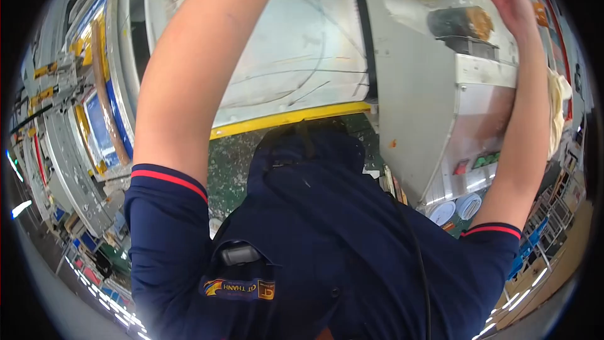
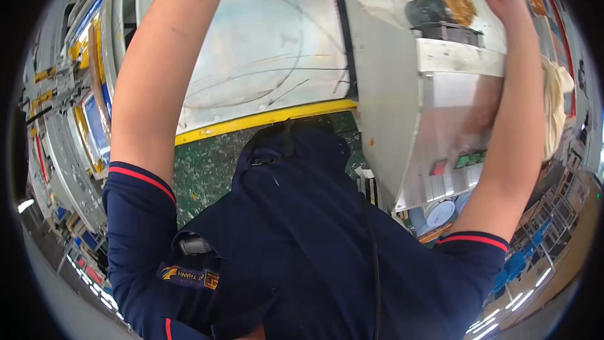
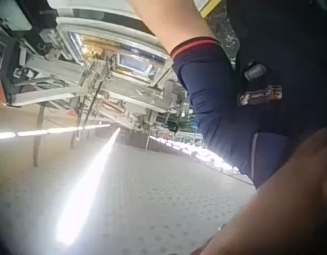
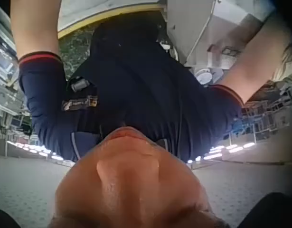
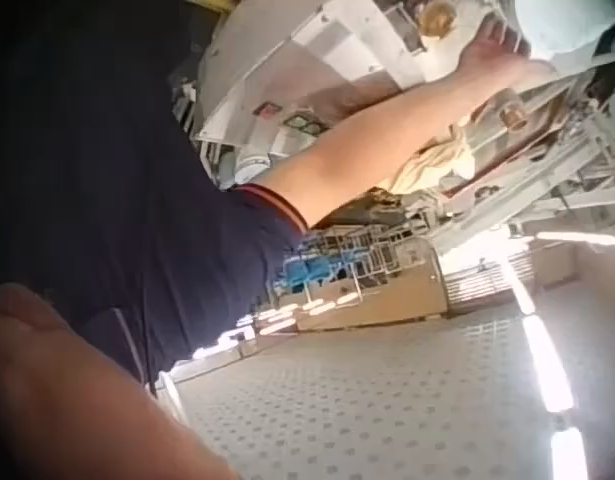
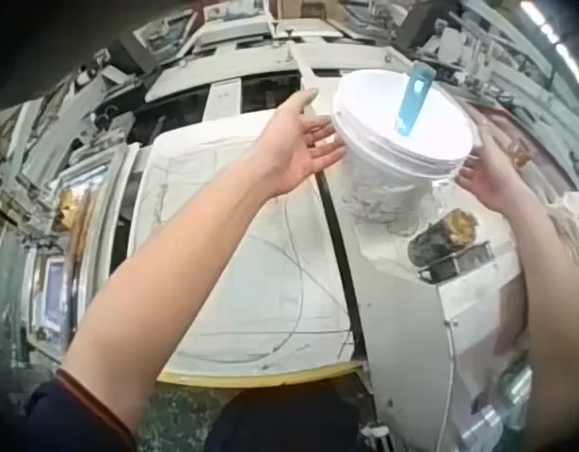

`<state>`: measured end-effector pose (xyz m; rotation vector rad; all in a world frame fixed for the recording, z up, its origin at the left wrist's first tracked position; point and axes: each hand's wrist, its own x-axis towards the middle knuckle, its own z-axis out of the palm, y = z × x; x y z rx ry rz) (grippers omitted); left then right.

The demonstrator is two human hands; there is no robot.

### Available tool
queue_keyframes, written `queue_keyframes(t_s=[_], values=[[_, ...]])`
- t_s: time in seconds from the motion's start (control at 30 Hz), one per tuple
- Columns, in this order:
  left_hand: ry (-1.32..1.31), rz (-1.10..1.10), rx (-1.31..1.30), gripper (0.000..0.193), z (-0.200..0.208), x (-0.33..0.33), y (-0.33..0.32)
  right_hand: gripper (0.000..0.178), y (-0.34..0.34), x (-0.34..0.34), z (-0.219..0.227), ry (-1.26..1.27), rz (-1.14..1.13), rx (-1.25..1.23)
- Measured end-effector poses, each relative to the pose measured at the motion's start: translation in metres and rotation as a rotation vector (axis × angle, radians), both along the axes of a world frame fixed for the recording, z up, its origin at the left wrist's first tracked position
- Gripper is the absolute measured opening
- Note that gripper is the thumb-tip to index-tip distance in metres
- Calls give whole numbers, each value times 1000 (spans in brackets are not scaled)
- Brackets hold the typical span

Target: The recorder is mixing white printing ink in a bucket using a spatula and then applying it to a screen printing machine.

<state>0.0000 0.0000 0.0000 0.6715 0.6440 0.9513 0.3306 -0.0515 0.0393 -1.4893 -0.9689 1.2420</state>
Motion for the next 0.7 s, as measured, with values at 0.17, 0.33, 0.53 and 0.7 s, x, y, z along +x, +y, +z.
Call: queue_keyframes(t_s=[0.17, 0.33, 0.53, 0.7], values=[[120, -10, -85, 75, 16, 22, 25, 88, 28, 17, -9, 141, -29, -66], [257, 51, -117, 82, 8, 28, 28, 83, 14, -2, 11, 34, 55, -27], [222, 148, -74, 69, 6, 25, -21, 100, 14, 12, 11, 56, 146, -47], [81, 269, -56, 67, 18, 2, -88, 87, 8, 6, 12, 168, 201, 18]])
